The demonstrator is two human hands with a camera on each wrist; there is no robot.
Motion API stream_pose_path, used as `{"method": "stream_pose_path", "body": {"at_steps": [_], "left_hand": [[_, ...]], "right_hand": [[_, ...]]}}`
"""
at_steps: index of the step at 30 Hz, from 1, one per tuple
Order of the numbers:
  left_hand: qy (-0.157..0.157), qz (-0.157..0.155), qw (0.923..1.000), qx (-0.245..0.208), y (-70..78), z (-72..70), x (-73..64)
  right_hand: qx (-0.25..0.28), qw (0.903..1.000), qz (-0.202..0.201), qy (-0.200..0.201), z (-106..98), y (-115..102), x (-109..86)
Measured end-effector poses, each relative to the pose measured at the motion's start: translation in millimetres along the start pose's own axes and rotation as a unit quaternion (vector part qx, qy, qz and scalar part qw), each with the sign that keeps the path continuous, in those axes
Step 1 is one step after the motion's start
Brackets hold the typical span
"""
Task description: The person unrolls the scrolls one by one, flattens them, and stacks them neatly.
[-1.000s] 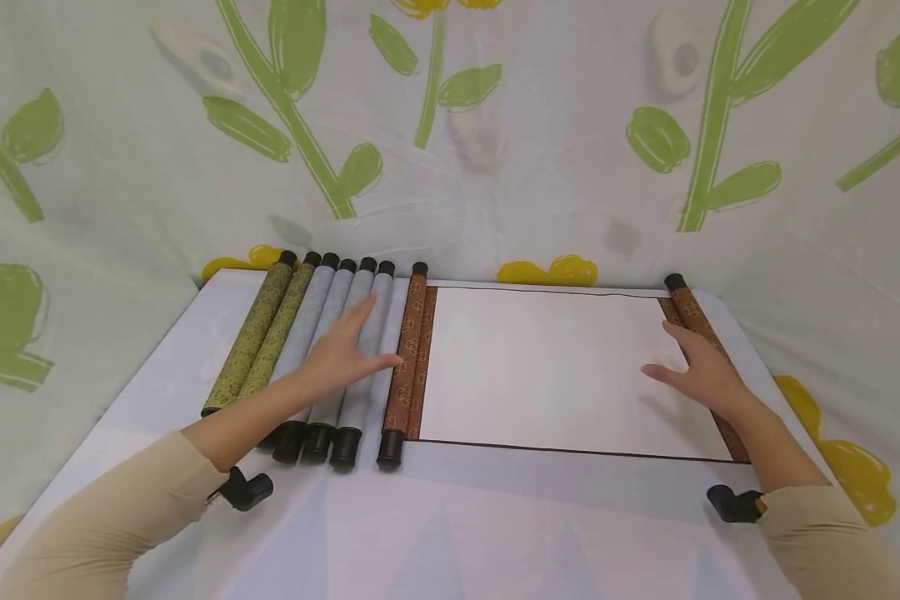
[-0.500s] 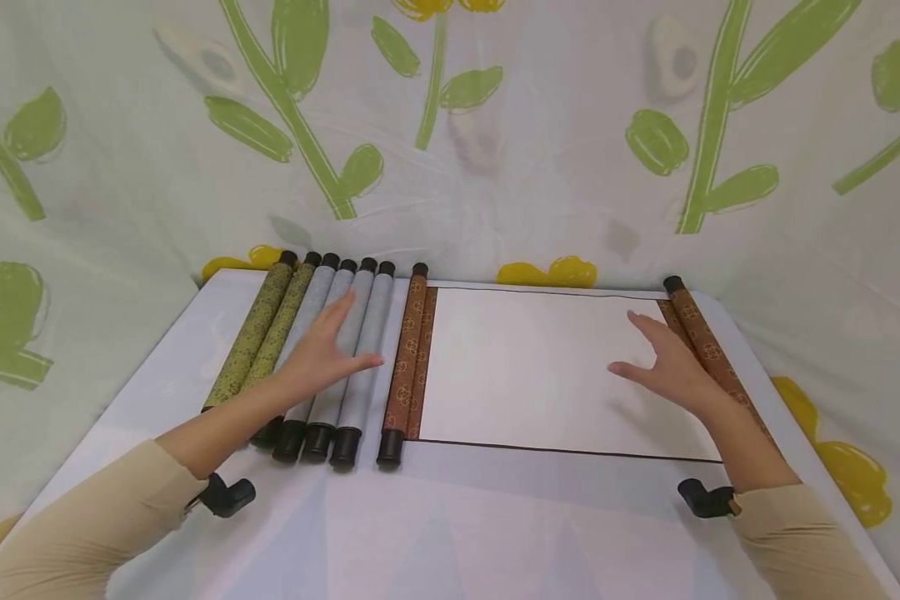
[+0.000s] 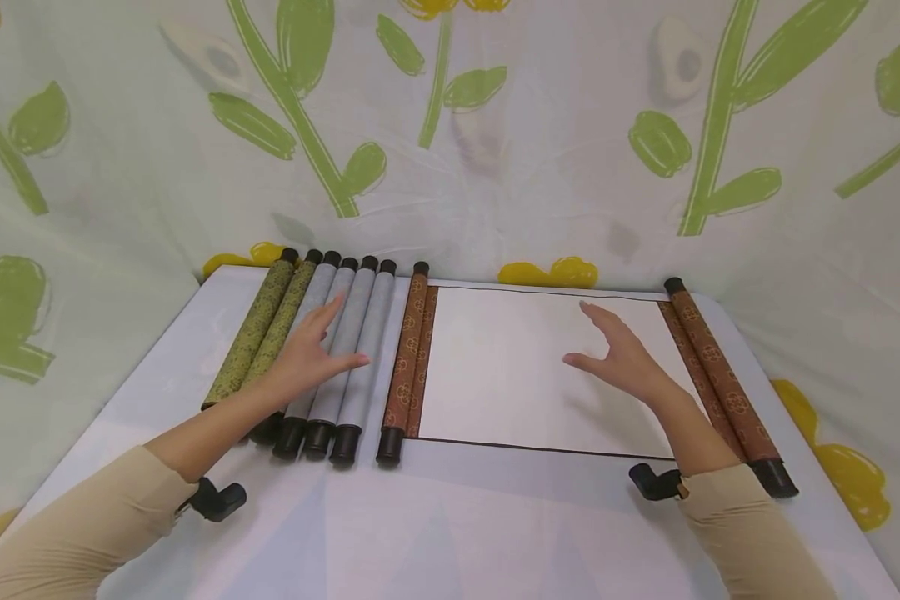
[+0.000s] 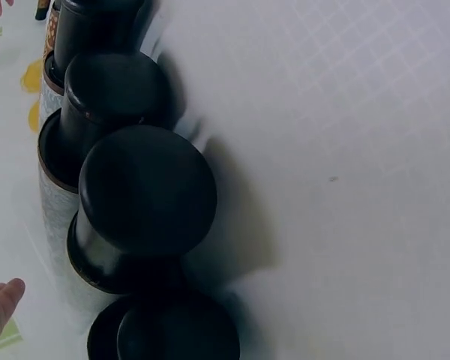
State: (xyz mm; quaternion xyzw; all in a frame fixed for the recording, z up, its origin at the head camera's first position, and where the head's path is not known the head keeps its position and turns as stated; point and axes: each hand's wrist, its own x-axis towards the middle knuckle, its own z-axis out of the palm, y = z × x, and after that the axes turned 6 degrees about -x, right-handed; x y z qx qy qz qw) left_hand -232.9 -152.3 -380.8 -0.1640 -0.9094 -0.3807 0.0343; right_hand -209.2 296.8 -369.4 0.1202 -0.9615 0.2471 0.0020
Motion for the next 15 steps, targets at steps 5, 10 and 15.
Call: {"method": "stream_pose_path", "body": {"at_steps": [5, 10, 15], "left_hand": [[-0.007, -0.036, 0.9993, -0.006, -3.5, 0.5, 1.7], [-0.009, -0.053, 0.9985, 0.011, -7.6, 3.0, 5.9], [-0.008, -0.056, 0.9977, 0.038, -10.3, 4.3, 11.0]], "right_hand": [[0.014, 0.9998, -0.016, 0.005, 6, -11, 16.7], [0.038, 0.9990, -0.023, 0.000, 14, -28, 32.3], [0.055, 0.9980, -0.031, 0.001, 21, -47, 47.0]]}}
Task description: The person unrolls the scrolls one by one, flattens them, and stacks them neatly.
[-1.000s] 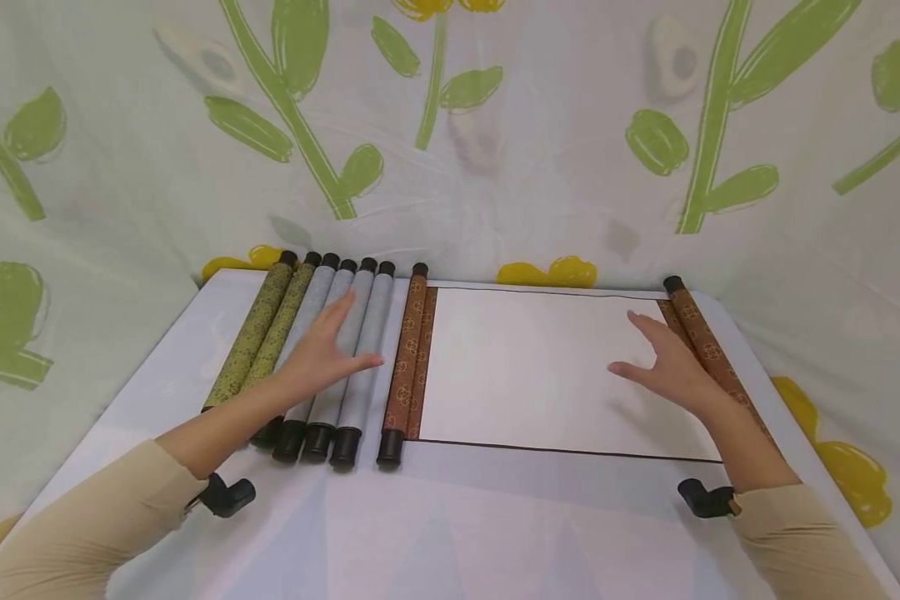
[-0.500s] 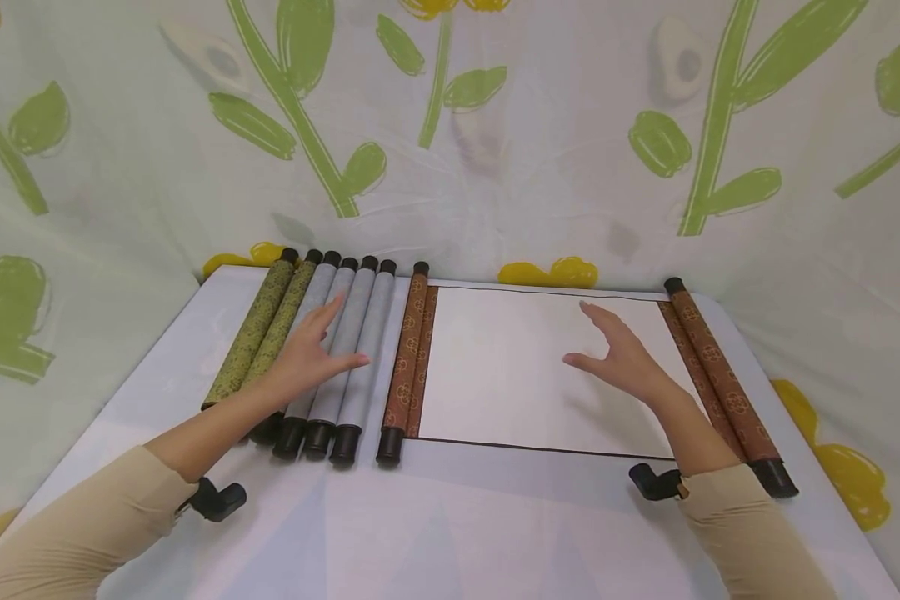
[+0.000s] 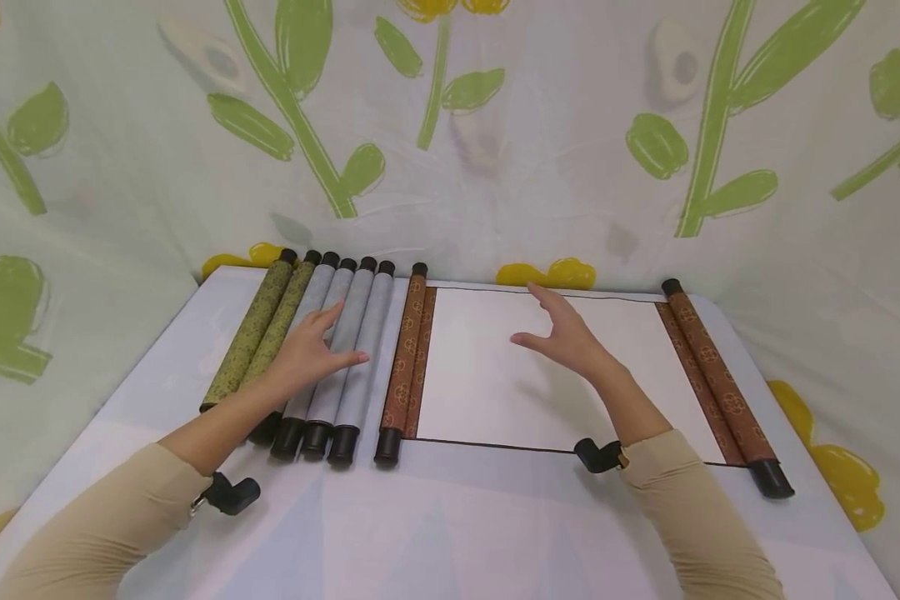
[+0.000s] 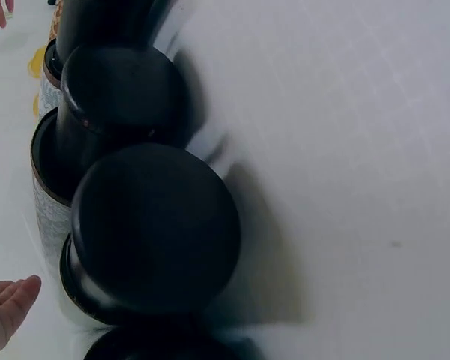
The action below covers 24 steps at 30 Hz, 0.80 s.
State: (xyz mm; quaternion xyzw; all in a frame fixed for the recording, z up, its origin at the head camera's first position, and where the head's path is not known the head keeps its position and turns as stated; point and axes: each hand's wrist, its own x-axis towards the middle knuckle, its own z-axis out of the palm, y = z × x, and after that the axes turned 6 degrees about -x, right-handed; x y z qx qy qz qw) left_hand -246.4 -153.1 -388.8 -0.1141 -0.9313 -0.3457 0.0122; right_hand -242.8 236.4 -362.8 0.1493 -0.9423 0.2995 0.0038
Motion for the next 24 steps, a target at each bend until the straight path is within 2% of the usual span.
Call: {"method": "stream_pose_path", "body": {"at_steps": [7, 16, 19, 24], "left_hand": [[-0.024, -0.024, 0.9989, 0.033, -1.6, 2.0, 6.9], [-0.056, -0.058, 0.9959, 0.041, -3.3, 1.7, 12.6], [-0.064, -0.064, 0.9950, 0.043, -3.4, 1.7, 14.3], [-0.087, -0.060, 0.9929, 0.055, -1.8, 4.2, 16.9]], "right_hand": [[0.012, 0.9999, -0.006, 0.002, 11, -21, 16.6], [0.011, 0.9990, -0.041, -0.012, 29, -55, 35.4], [0.001, 0.9984, -0.052, -0.024, 37, -64, 39.2], [0.019, 0.9969, -0.063, -0.043, 48, -78, 44.8]]}}
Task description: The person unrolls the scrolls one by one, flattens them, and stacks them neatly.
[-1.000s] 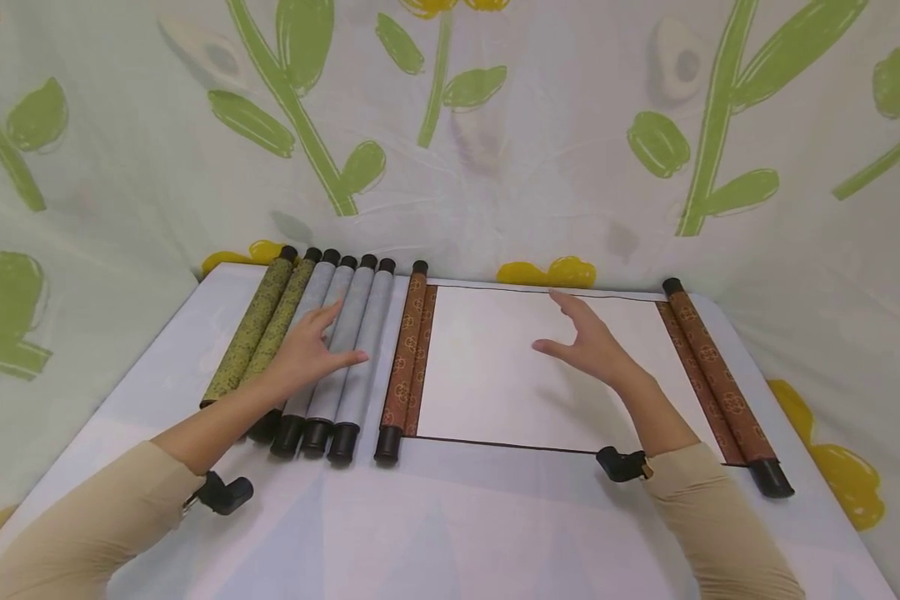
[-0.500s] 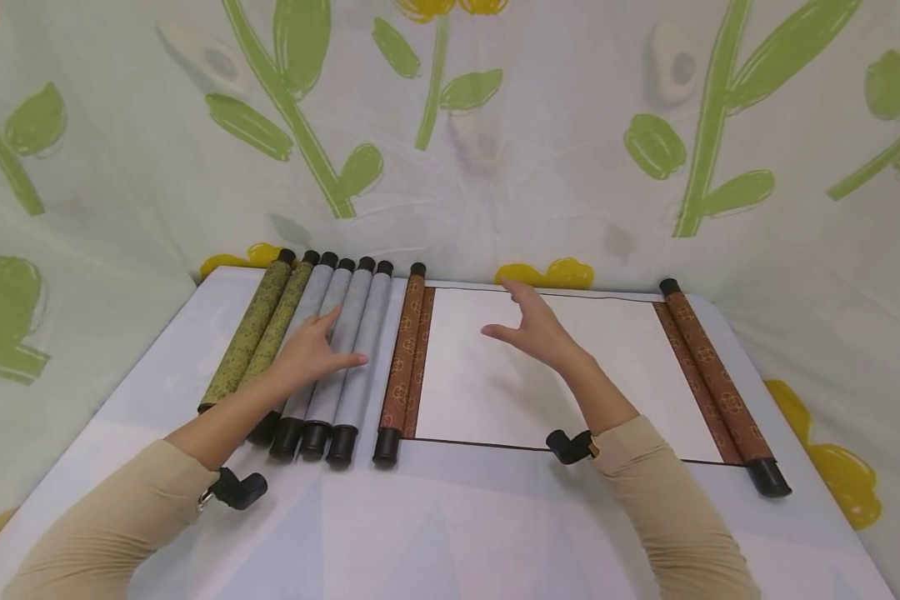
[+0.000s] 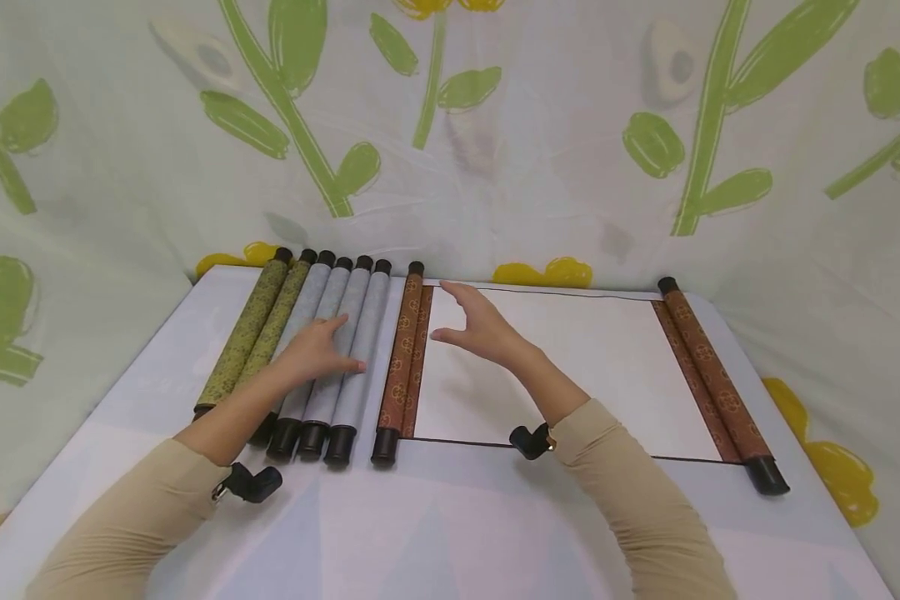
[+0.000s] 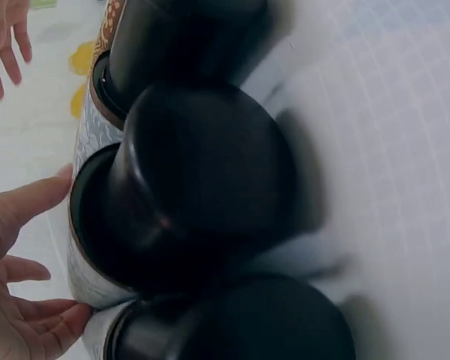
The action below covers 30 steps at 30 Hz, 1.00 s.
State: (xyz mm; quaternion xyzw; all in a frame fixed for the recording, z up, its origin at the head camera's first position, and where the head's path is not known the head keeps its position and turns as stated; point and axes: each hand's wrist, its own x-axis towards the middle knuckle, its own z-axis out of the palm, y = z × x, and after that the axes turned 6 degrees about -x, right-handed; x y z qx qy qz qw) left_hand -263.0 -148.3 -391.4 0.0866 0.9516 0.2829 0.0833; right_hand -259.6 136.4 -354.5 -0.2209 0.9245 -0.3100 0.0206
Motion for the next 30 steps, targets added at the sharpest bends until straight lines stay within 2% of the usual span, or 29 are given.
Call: {"method": "stream_pose_path", "body": {"at_steps": [4, 11, 21, 25, 30], "left_hand": [[-0.010, 0.004, 0.9998, 0.014, 4.5, -1.3, -0.1], [-0.054, -0.003, 0.9981, 0.027, 10.3, -10.3, 3.3], [-0.072, -0.002, 0.9963, 0.047, 7.7, -10.1, 8.5], [-0.080, 0.000, 0.9962, 0.035, 7.6, -10.7, 7.9], [-0.094, 0.000, 0.9955, 0.006, 8.9, -14.6, 7.3]], "right_hand": [[0.012, 0.9998, -0.006, -0.013, 9, -10, 8.3], [0.027, 0.9993, -0.006, -0.026, 25, -25, 26.7], [0.042, 0.9967, 0.054, -0.044, 62, -44, 44.2], [0.041, 0.9951, 0.068, -0.060, 77, -53, 48.9], [0.036, 0.9945, 0.053, -0.083, 93, -62, 54.3]]}}
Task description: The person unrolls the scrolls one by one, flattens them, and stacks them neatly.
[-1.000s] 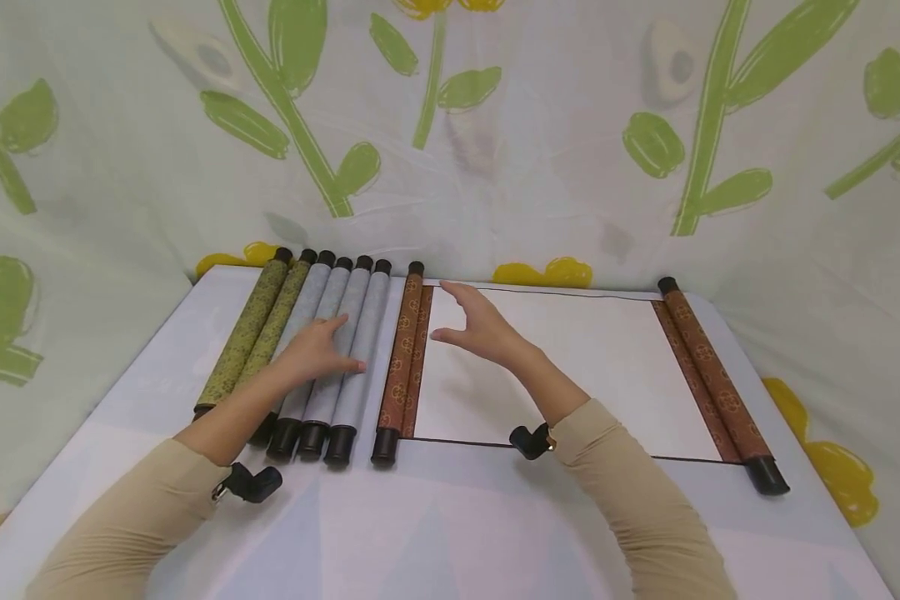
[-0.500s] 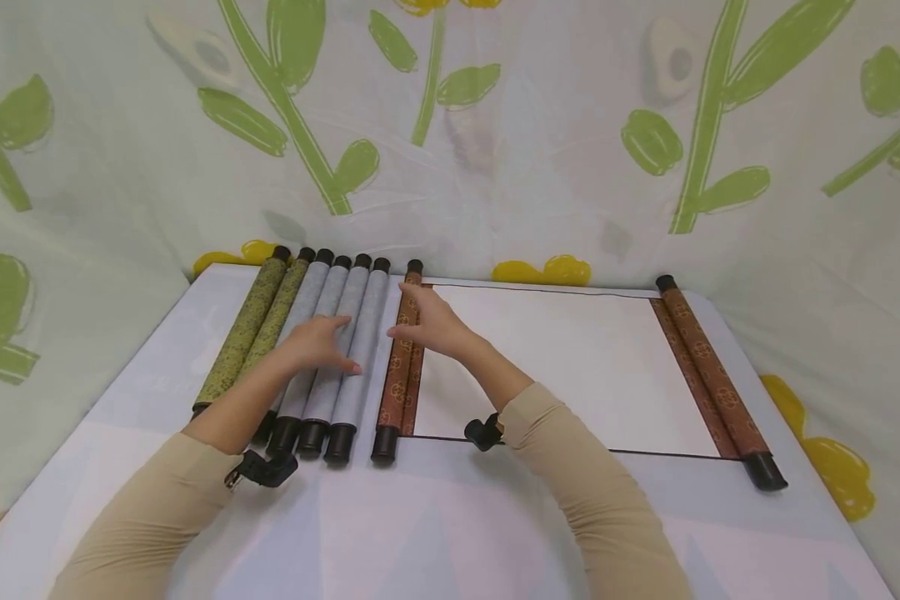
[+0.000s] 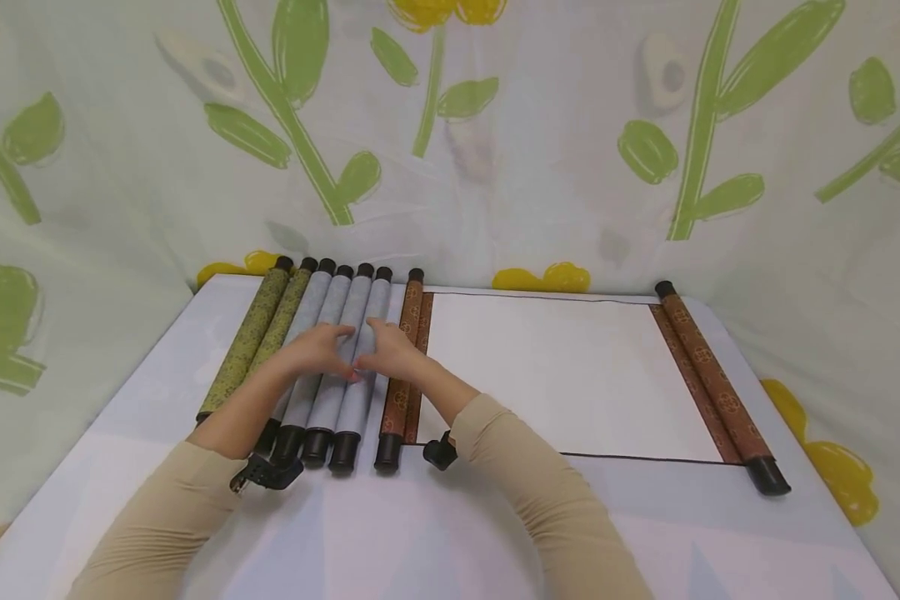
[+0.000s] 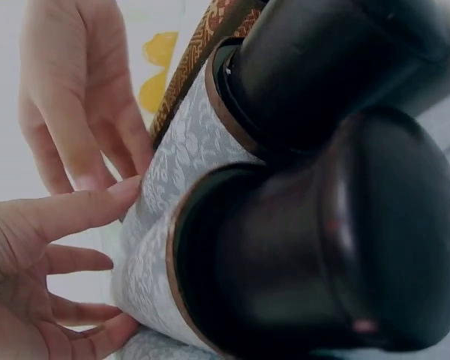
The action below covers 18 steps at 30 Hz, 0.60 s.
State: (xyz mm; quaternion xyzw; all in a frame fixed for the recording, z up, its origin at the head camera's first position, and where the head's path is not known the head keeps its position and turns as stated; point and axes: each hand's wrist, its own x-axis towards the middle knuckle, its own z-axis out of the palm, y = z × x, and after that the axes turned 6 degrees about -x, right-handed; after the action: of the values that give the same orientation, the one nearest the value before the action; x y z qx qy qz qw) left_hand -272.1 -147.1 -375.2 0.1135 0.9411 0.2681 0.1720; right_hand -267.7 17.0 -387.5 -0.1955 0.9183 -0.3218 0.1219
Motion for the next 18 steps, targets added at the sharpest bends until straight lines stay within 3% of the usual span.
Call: {"method": "stream_pose_path", "body": {"at_steps": [4, 8, 18], "left_hand": [[-0.021, 0.004, 0.9995, -0.022, 1.8, 0.6, 0.0], [-0.032, 0.007, 0.9991, -0.026, 3.2, -0.6, -1.1], [-0.030, 0.024, 0.9990, -0.024, 0.8, -0.7, 1.5]], "right_hand": [[0.005, 1.0000, 0.002, -0.003, 10, -2, 3.0], [0.022, 0.9991, 0.036, -0.001, 18, -6, 5.3], [0.063, 0.9947, 0.079, 0.016, 23, -9, 10.5]]}}
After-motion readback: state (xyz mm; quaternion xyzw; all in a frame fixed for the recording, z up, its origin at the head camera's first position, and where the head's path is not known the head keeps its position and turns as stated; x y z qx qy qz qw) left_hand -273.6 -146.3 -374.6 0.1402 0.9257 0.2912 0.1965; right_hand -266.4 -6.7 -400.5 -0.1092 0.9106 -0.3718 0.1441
